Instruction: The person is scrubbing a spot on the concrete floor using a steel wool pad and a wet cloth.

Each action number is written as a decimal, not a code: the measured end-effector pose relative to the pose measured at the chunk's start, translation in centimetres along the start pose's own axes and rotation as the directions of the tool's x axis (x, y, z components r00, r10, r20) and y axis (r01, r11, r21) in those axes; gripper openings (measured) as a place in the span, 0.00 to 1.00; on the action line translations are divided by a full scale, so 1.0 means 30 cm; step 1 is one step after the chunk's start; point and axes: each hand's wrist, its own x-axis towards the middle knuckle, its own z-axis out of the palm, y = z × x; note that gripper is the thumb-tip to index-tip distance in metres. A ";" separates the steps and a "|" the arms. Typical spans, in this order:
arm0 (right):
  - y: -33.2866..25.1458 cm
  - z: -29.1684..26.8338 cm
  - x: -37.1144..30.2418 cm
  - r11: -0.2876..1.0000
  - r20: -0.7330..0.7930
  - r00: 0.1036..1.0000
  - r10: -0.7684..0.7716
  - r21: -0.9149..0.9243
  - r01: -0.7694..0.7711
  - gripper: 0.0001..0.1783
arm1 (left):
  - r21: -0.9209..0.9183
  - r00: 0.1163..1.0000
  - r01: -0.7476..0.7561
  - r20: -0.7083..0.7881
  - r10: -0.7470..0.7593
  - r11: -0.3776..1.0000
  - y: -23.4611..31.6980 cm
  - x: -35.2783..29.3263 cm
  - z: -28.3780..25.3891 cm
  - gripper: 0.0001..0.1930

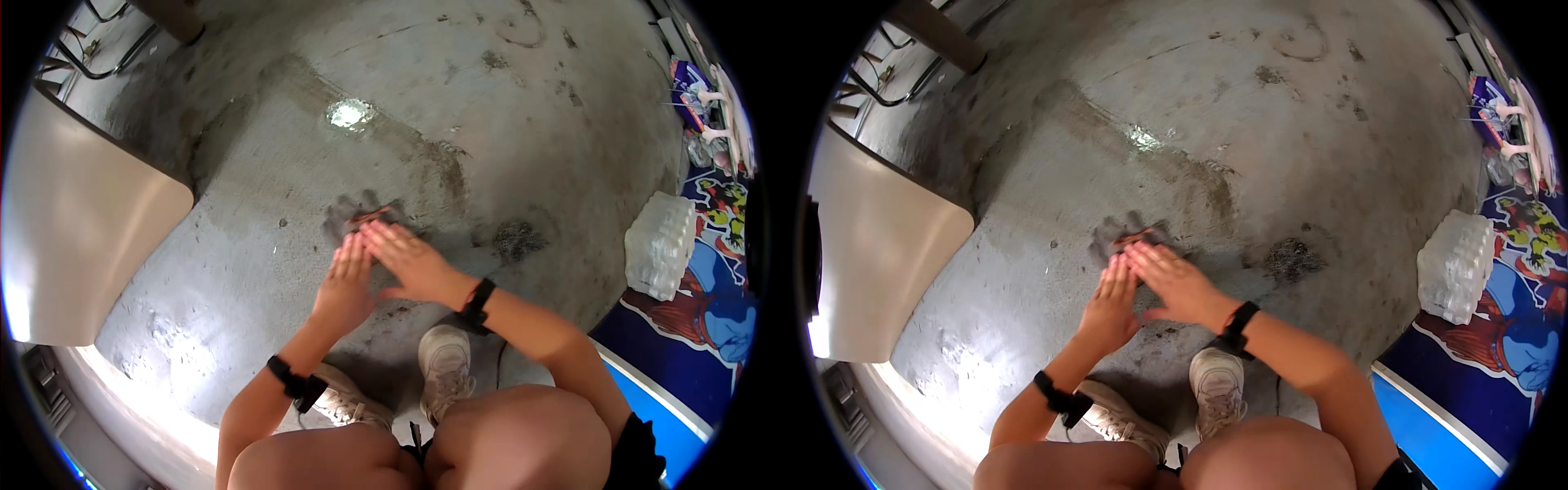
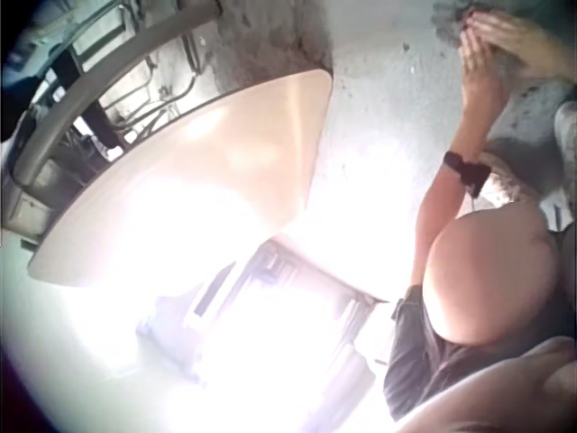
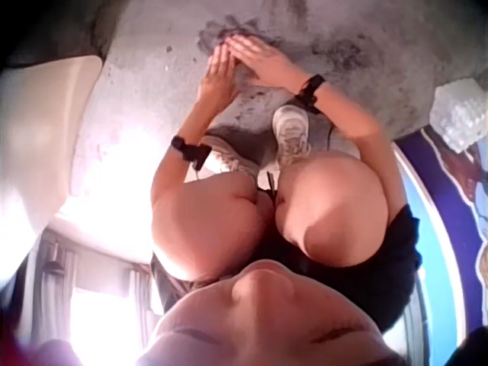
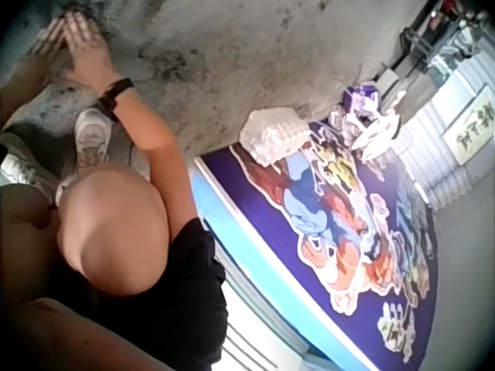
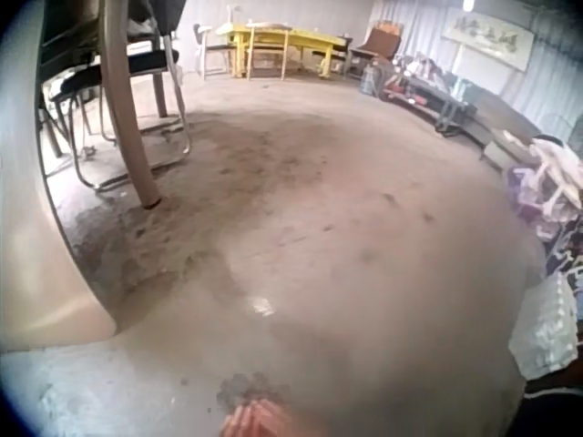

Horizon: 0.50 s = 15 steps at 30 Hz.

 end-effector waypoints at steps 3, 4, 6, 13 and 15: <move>0.107 -0.069 -0.115 0.992 -0.017 0.993 0.121 -0.027 -0.121 0.58 | -0.017 0.987 -0.137 -0.087 0.135 0.990 0.075 0.211 0.030 0.46; 0.131 -0.090 -0.149 0.978 -0.025 0.979 0.204 -0.044 -0.205 0.57 | -0.025 0.982 -0.163 -0.095 0.160 0.986 0.106 0.265 0.038 0.45; 0.181 -0.084 -0.210 0.962 -0.038 0.964 0.265 -0.053 -0.266 0.57 | 0.014 0.978 -0.174 -0.112 0.174 0.985 0.167 0.347 0.053 0.44; 0.156 -0.054 -0.315 0.934 -0.093 0.940 0.329 -0.117 -0.338 0.56 | -0.062 0.939 -0.306 -0.185 0.290 0.950 0.210 0.334 0.092 0.44; 0.066 -0.006 -0.277 0.946 -0.060 0.950 0.306 -0.093 -0.311 0.56 | -0.067 0.961 -0.249 -0.138 0.238 0.966 0.171 0.208 0.105 0.45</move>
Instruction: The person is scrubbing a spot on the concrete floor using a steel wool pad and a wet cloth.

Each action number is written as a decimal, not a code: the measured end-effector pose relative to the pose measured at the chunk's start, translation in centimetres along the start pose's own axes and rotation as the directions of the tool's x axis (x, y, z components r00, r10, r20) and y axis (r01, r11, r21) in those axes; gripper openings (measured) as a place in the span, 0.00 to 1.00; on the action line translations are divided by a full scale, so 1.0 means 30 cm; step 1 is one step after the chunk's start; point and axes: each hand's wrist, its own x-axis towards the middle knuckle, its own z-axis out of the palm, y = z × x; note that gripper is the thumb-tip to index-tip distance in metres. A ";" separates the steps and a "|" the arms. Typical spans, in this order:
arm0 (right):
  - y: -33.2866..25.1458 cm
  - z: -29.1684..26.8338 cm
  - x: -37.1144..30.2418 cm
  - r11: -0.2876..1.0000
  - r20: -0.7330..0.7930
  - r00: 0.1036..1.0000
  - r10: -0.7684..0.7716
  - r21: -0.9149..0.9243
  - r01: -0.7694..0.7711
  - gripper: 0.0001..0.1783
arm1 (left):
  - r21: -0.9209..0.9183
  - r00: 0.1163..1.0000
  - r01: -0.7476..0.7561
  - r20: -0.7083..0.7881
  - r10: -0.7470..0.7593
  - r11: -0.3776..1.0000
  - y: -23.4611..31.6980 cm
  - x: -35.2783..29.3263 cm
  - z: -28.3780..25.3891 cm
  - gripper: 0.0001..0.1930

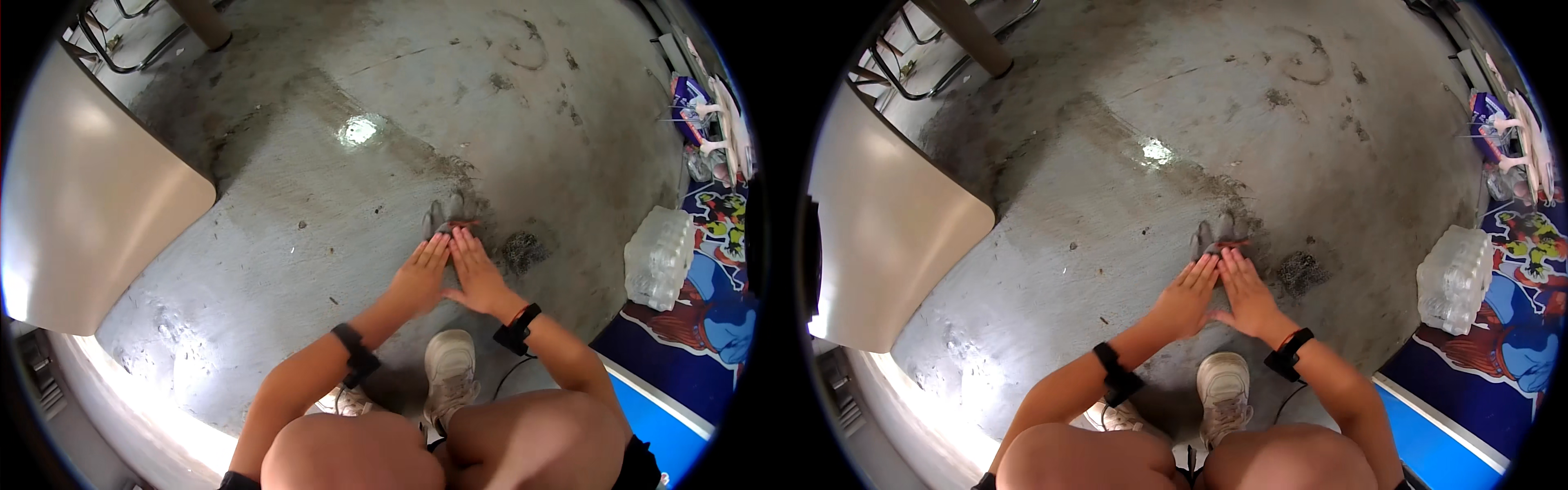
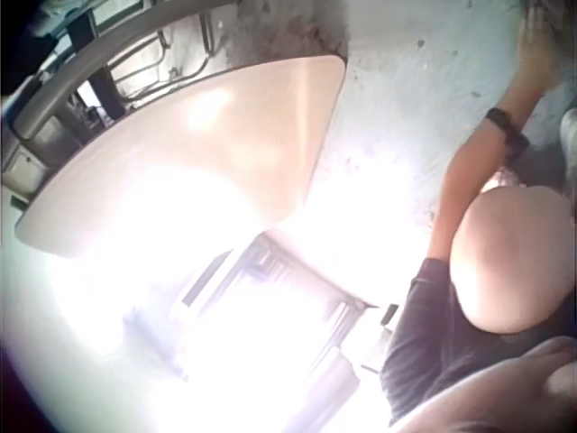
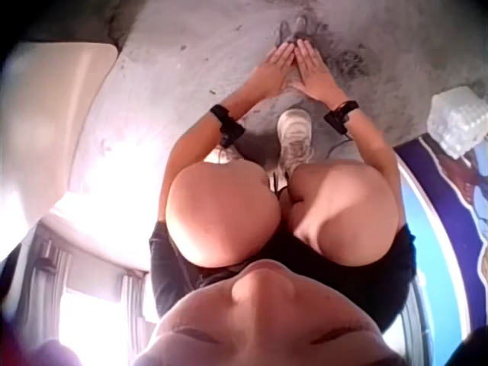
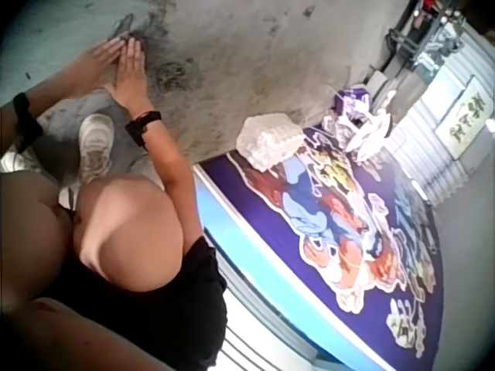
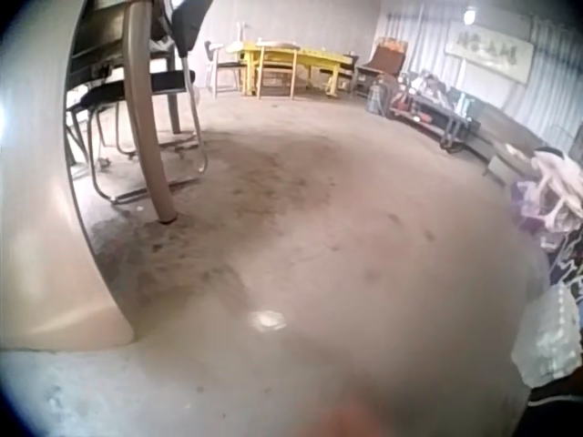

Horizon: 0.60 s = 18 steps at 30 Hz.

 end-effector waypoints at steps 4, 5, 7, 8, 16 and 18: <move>-0.177 0.045 0.081 0.989 0.052 0.988 -0.144 0.029 0.143 0.61 | 0.085 0.975 0.205 0.072 -0.212 0.975 -0.014 -0.246 -0.054 0.47; -0.220 0.059 0.124 0.971 0.063 0.969 -0.237 0.027 0.236 0.63 | 0.036 0.961 0.271 0.054 -0.273 0.962 -0.027 -0.313 -0.071 0.47; -0.336 0.077 0.229 0.919 0.062 0.917 -0.395 0.052 0.392 0.65 | 0.072 0.917 0.392 0.053 -0.396 0.917 -0.060 -0.449 -0.115 0.47; -0.402 0.085 0.284 0.889 0.053 0.889 -0.455 0.076 0.451 0.65 | 0.155 0.889 0.441 0.063 -0.454 0.884 -0.076 -0.509 -0.135 0.46; -0.516 0.122 0.511 0.795 -0.002 0.796 -0.605 0.056 0.604 0.62 | 0.155 0.830 0.554 -0.032 -0.556 0.818 -0.200 -0.609 -0.208 0.48; -0.465 0.092 0.507 0.823 0.070 0.827 -0.558 -0.082 0.562 0.62 | 0.119 0.859 0.505 0.030 -0.511 0.855 -0.215 -0.550 -0.246 0.46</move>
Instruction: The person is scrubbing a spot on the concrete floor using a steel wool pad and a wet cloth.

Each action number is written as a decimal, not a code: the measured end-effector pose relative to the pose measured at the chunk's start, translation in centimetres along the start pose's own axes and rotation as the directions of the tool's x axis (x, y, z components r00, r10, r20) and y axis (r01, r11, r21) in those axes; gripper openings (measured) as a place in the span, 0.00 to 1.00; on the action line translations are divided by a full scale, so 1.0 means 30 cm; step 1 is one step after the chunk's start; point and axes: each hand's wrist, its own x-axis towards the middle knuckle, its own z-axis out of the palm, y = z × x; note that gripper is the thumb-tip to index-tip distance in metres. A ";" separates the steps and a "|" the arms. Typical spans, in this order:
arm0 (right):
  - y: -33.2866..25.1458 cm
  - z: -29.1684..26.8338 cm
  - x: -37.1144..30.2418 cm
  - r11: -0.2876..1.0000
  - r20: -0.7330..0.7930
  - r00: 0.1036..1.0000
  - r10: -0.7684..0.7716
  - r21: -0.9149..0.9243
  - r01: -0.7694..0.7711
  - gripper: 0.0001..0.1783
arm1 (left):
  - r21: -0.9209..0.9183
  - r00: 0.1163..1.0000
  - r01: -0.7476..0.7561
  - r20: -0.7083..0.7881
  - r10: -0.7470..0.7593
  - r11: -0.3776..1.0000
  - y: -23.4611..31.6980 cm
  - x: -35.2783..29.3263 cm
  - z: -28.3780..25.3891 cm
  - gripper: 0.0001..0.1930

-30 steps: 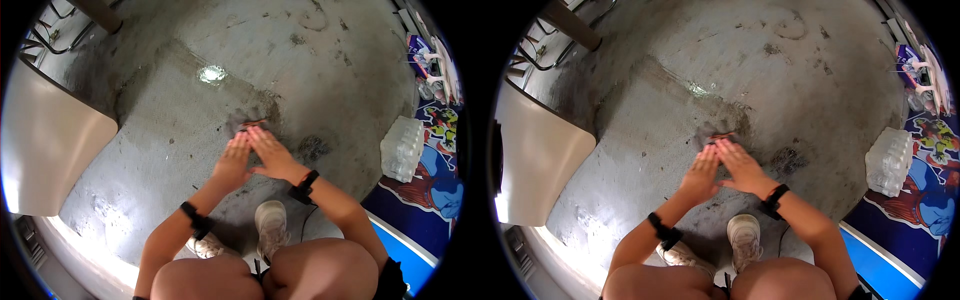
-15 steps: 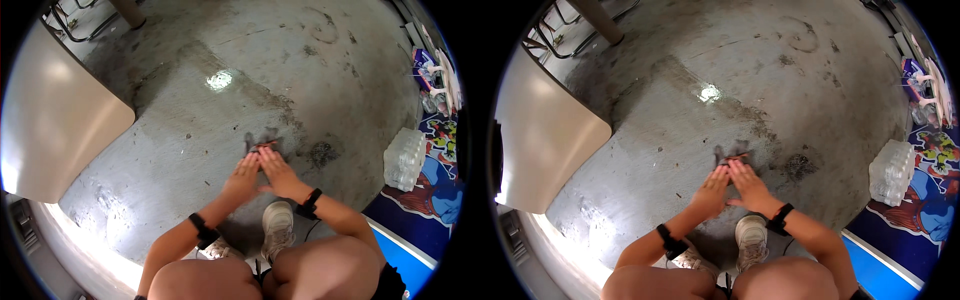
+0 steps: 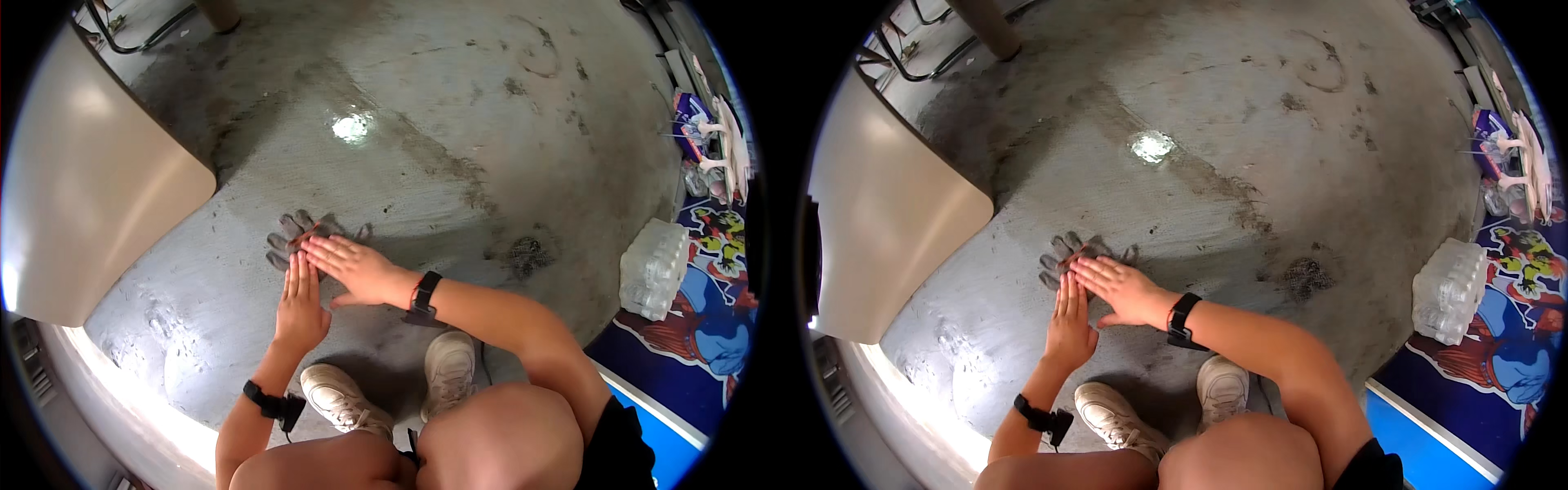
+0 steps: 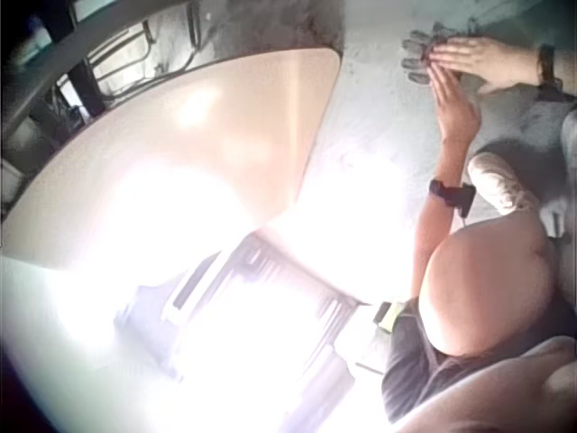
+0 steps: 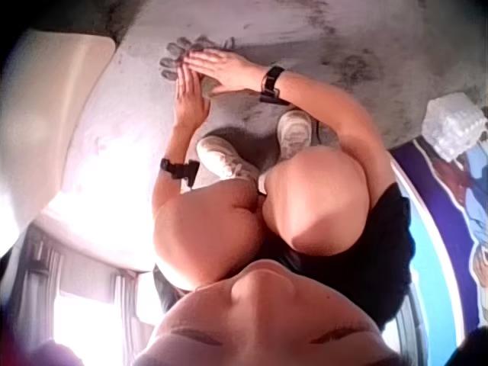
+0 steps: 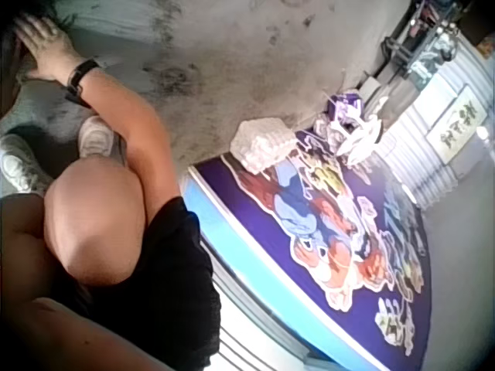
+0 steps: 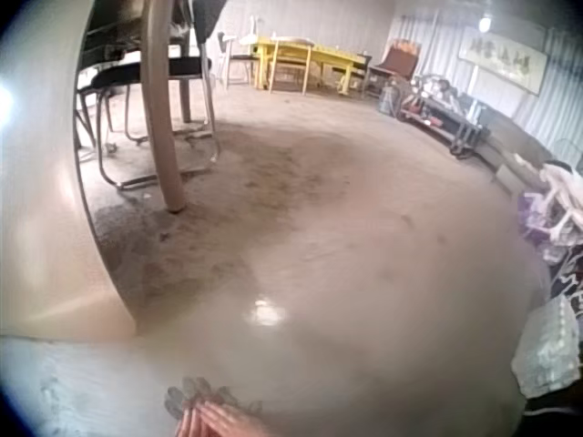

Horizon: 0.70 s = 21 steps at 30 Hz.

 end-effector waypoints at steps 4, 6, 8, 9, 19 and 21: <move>0.151 -0.065 -0.180 0.979 0.035 0.981 0.193 0.066 -0.195 0.60 | 0.067 0.987 -0.158 0.052 0.155 0.985 0.120 0.226 -0.002 0.45; 0.223 -0.094 -0.300 0.953 -0.029 0.958 0.287 0.114 -0.282 0.59 | 0.171 0.972 -0.236 0.049 0.231 0.957 0.227 0.343 -0.015 0.45; 0.282 -0.098 -0.436 0.929 -0.040 0.933 0.358 0.121 -0.351 0.57 | 0.168 0.950 -0.311 0.058 0.305 0.936 0.351 0.454 0.007 0.43; 0.301 -0.102 -0.499 0.900 -0.045 0.901 0.431 0.088 -0.426 0.57 | 0.171 0.948 -0.319 0.059 0.314 0.932 0.411 0.496 0.032 0.43; 0.092 -0.014 -0.780 0.824 0.015 0.827 0.562 0.080 -0.561 0.60 | 0.002 0.830 -0.556 -0.059 0.555 0.831 0.560 0.353 0.227 0.43; 0.034 -0.010 -0.748 0.852 0.027 0.857 0.514 0.095 -0.514 0.60 | -0.007 0.846 -0.529 -0.087 0.526 0.849 0.513 0.274 0.240 0.45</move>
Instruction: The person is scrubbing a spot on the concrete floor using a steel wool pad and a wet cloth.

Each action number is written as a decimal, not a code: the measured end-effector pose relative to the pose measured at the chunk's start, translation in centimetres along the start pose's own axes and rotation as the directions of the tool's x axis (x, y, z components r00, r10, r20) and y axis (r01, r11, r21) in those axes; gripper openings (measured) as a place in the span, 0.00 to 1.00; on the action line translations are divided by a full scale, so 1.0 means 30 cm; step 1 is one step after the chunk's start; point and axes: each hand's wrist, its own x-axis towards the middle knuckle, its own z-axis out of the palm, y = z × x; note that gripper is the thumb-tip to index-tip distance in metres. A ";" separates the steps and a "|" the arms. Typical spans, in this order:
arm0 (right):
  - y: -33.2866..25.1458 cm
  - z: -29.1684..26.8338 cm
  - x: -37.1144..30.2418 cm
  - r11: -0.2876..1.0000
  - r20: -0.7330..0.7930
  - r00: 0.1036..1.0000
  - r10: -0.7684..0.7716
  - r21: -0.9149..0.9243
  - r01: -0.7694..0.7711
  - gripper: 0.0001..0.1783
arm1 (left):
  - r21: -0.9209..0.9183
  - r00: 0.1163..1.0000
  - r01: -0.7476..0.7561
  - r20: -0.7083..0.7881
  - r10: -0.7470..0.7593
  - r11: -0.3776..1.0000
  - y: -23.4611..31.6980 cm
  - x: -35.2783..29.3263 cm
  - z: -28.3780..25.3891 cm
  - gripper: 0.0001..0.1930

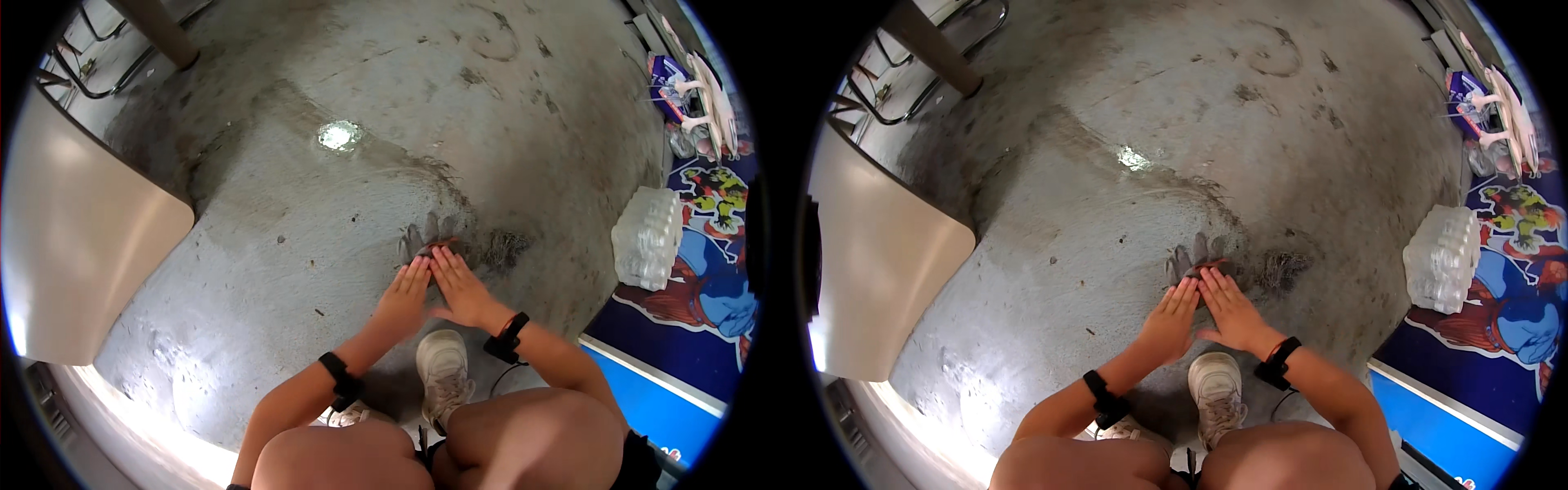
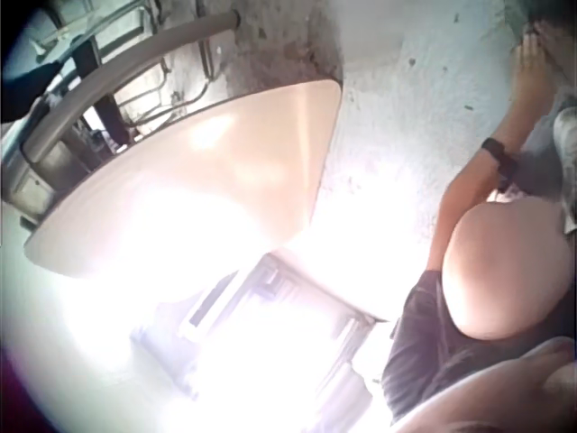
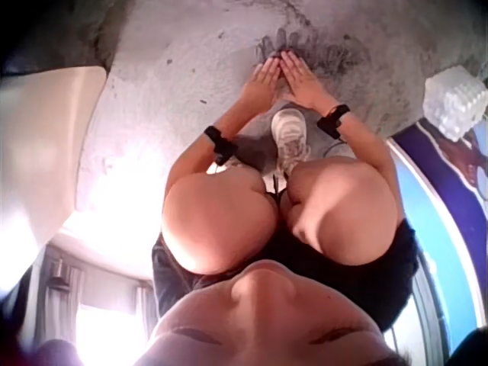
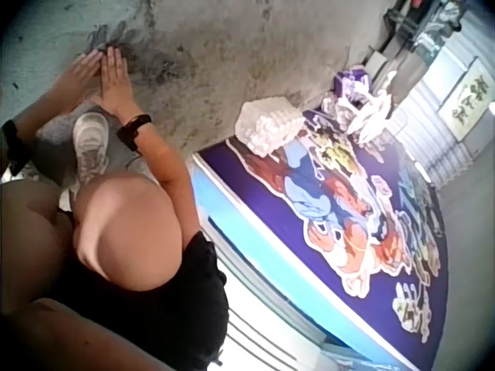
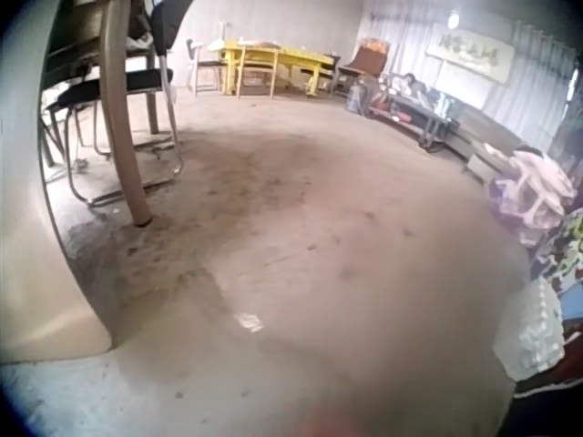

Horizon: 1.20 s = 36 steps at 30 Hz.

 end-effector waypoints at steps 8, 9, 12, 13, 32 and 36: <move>-0.142 -0.042 0.310 0.978 -0.083 0.978 -0.192 0.071 0.198 0.60 | 0.111 0.972 0.235 -0.016 -0.235 0.966 -0.176 -0.182 -0.160 0.43; -0.159 -0.040 0.353 0.966 -0.108 0.965 -0.239 0.079 0.248 0.57 | 0.158 0.961 0.278 -0.031 -0.277 0.948 -0.198 -0.199 -0.179 0.43; -0.175 -0.020 0.412 0.951 -0.145 0.941 -0.306 0.010 0.310 0.50 | 0.182 0.955 0.274 -0.164 -0.245 0.944 -0.276 -0.253 -0.179 0.37; -0.178 -0.015 0.419 0.945 -0.139 0.935 -0.327 -0.071 0.320 0.46 | 0.175 0.952 0.257 -0.216 -0.218 0.950 -0.286 -0.264 -0.186 0.34; -0.088 -0.155 0.529 0.957 -0.439 0.872 -0.218 0.081 0.280 0.07 | -0.062 0.790 0.436 -0.452 -0.414 0.898 -0.321 -0.153 -0.264 0.17; -0.096 -0.139 0.509 0.950 -0.449 0.883 -0.139 0.192 0.247 0.13 | -0.252 0.724 0.434 -0.474 -0.501 0.865 -0.290 -0.161 -0.304 0.11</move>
